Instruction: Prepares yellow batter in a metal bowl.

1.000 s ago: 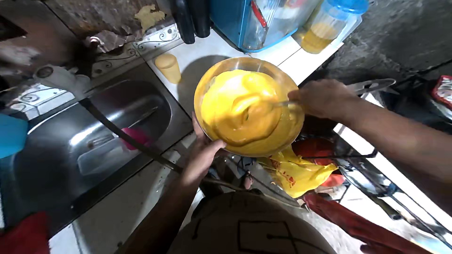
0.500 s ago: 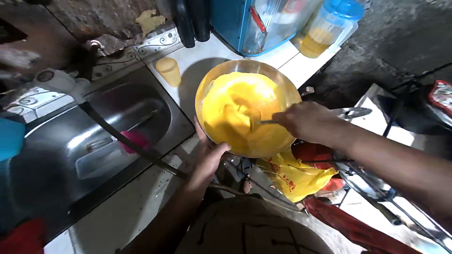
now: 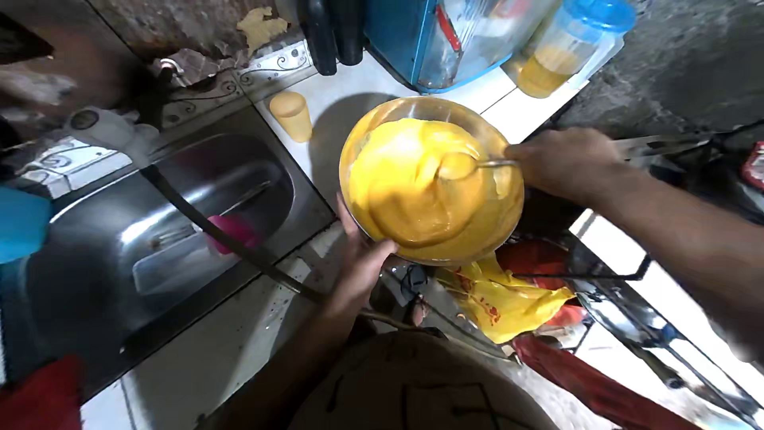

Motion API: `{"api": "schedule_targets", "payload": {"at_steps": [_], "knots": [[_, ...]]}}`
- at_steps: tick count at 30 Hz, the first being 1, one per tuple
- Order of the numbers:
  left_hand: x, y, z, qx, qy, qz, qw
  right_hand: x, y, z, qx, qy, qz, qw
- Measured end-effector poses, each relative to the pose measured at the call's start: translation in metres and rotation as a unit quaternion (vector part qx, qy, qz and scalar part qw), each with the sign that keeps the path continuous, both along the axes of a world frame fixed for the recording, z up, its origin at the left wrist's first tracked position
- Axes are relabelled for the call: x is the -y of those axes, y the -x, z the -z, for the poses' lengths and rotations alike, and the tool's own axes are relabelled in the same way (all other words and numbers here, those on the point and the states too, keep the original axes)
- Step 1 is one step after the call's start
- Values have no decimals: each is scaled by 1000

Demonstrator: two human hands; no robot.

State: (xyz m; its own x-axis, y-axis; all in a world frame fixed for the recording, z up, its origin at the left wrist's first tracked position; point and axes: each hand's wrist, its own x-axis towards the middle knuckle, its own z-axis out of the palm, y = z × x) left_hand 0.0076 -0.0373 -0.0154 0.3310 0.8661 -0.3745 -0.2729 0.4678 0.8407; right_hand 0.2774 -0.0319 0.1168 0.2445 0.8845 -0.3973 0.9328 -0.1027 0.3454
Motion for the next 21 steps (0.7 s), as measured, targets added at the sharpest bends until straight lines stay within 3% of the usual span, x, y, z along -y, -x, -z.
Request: {"api": "schedule_targets", "payload": {"at_steps": [4, 9, 15, 18, 21], "knots": [[-4, -1, 1, -1, 0, 4, 1000, -9, 32, 3, -17, -75, -71, 994], [-7, -1, 0, -10, 14, 2, 1000, -2, 27, -1, -64, -167, -102, 979], [-7, -1, -2, -6, 16, 10, 1000, -3, 45, 27, -170, -62, -26, 983], [-8, 1, -3, -5, 21, 14, 1000, -3, 38, 17, -114, 44, 14, 992], [-8, 0, -3, -4, 19, 14, 1000, -19, 24, 7, -40, 28, 58, 997]]}}
